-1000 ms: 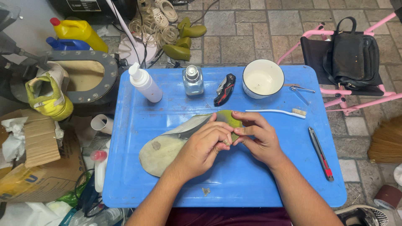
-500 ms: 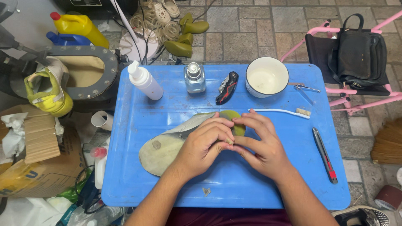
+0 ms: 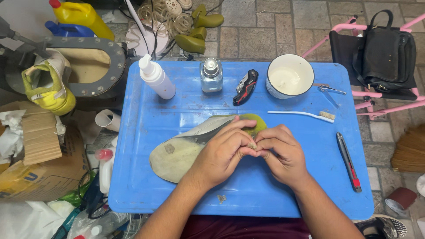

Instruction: The person scrapes and peels the worn sole of a sneaker using a utility knife and their fingers. They remove loose rubber and debris from the bottom of the shoe, then flip it to inspect the upper part.

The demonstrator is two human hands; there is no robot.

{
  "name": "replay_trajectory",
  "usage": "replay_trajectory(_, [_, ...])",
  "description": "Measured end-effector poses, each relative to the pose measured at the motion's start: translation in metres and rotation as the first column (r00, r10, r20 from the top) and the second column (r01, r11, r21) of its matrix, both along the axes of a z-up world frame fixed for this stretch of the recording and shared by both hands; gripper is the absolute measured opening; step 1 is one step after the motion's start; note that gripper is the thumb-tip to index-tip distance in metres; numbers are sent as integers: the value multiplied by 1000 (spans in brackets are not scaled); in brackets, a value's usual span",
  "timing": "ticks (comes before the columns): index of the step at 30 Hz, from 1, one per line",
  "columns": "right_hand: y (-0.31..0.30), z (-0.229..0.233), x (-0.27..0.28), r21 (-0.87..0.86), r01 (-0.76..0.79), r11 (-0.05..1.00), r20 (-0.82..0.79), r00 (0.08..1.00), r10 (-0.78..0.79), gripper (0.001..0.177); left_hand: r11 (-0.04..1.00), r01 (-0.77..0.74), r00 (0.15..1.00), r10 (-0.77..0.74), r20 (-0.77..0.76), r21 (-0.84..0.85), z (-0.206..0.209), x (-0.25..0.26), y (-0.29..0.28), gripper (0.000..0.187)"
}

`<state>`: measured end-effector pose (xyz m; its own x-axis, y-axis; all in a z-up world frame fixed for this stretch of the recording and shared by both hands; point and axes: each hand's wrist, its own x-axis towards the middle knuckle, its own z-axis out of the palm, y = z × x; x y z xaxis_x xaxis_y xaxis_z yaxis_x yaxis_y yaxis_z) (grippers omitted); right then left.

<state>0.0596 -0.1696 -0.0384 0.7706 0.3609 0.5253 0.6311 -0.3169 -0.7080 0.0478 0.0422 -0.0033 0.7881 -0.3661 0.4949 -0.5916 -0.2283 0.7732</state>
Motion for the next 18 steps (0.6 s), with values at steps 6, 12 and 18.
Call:
replay_trajectory(6, [-2,-10,0,109,-56,992,-95,993,67,7,994,-100,993,98,60,37,1,-4,-8,10])
replay_trajectory(12, [-5,-24,-1,317,-77,945,-284,943,172,8,992,-112,990,106,90,61,1,-3,-9,11])
replay_trajectory(18, [-6,-38,1,509,-89,856,-382,868,317,10,989,-130,991,127,48,68,3,-1,-9,14])
